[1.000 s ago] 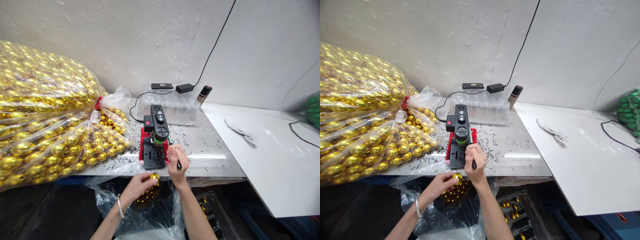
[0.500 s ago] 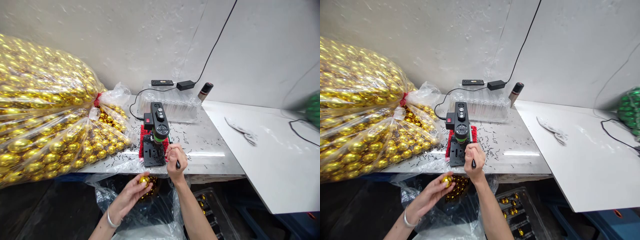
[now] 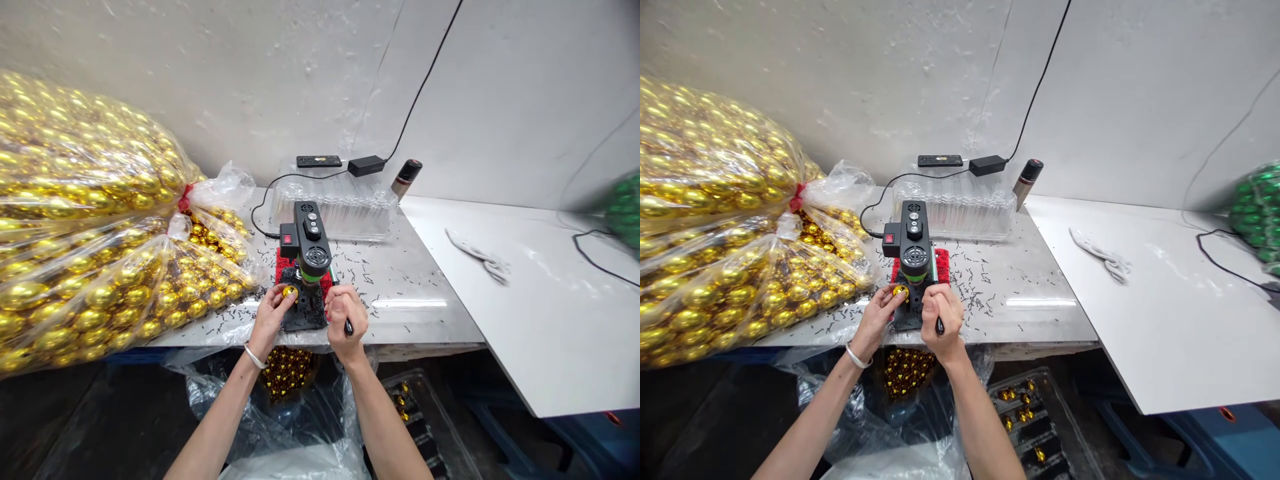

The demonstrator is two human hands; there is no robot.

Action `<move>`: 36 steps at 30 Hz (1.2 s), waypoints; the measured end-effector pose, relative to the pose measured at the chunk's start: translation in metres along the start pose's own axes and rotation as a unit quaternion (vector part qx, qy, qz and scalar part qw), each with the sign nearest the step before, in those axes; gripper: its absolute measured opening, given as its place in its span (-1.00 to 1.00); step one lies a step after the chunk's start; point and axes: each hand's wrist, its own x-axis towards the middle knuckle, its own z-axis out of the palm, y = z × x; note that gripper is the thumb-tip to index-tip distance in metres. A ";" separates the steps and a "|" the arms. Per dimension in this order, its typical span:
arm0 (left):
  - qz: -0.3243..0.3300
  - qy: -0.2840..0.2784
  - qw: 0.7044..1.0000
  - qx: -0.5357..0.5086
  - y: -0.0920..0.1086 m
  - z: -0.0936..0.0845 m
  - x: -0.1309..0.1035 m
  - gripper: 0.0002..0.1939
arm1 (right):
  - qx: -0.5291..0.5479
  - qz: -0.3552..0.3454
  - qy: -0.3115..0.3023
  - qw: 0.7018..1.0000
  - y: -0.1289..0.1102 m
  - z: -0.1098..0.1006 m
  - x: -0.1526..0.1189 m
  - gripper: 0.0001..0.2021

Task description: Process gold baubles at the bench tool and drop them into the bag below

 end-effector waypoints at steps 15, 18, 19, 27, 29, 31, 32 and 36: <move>0.264 -0.005 0.874 0.408 -0.027 0.008 0.002 -0.67 | -0.004 -0.009 -0.013 1.000 0.002 -0.002 -0.002 -0.75; 0.265 -0.011 0.878 0.399 -0.028 0.007 0.001 -0.69 | 0.002 0.000 -0.013 1.000 0.002 -0.003 -0.003 -0.75; 0.258 -0.013 0.883 0.392 -0.028 0.007 0.001 -0.69 | 0.004 0.003 -0.013 1.000 0.003 -0.003 -0.005 -0.75; 0.232 -0.014 0.911 0.340 -0.027 0.008 0.002 -0.70 | -0.011 -0.023 -0.019 0.999 0.021 0.003 -0.029 -0.70; 0.240 -0.015 0.908 0.344 -0.027 0.008 0.002 -0.70 | -0.016 -0.032 -0.006 0.999 0.027 0.006 -0.034 -0.69; 0.248 -0.017 0.904 0.347 -0.028 0.008 0.003 -0.70 | -0.014 -0.034 0.008 0.999 0.032 0.009 -0.038 -0.68; 0.251 -0.017 0.903 0.348 -0.028 0.008 0.003 -0.69 | -0.014 -0.034 0.013 0.999 0.034 0.010 -0.040 -0.67; 0.253 -0.021 0.904 0.345 -0.029 0.007 0.002 -0.70 | -0.037 -0.068 -0.018 0.997 0.039 0.010 -0.045 -0.70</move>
